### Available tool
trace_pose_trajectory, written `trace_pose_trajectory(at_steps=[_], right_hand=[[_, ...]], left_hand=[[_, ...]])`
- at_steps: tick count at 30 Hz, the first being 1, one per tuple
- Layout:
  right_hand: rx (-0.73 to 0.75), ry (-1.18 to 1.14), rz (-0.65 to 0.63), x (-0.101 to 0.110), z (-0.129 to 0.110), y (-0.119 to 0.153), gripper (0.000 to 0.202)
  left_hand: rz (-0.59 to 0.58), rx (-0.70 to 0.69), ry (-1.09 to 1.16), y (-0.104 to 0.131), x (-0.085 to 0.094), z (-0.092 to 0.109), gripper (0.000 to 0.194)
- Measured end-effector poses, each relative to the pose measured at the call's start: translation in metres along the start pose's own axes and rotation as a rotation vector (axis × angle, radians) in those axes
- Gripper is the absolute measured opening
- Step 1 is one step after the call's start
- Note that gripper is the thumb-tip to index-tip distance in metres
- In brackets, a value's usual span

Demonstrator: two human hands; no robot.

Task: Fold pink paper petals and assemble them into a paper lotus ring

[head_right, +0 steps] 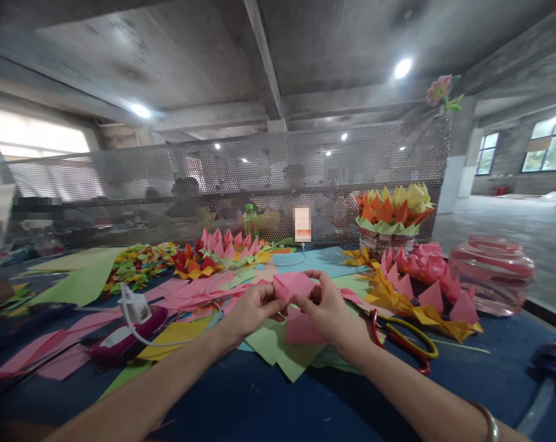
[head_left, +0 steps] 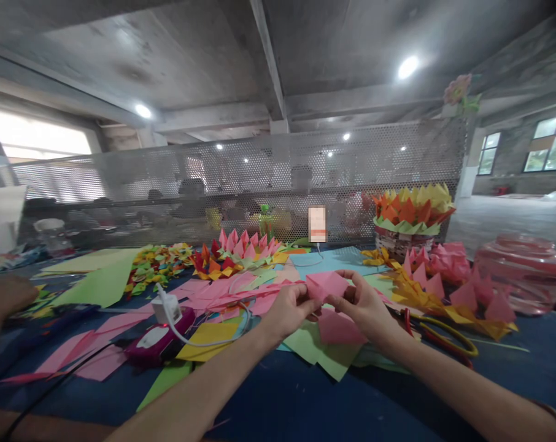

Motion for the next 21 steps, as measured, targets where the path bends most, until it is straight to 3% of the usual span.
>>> trace_pose_trajectory(at_steps=[7,21], right_hand=[[0.007,-0.006,-0.027,-0.0022,-0.0063,0.0024,0.051],[0.032,-0.062,-0.018,0.0004,0.0002,0.0005,0.045]], left_hand=[[0.028,0.019,0.002,0.001,0.0021,0.002,0.023],[0.031,0.045,-0.078,-0.0003,0.0053,-0.0021,0.032]])
Point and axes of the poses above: each hand's wrist, its own y-axis away from the middle knuckle, its own x-axis out of the back of the hand, z = x × y, the point moved 3 cm from there along -y, towards the middle knuckle, and after that the axes turned 9 degrees about -z, right-handed, at the moved point
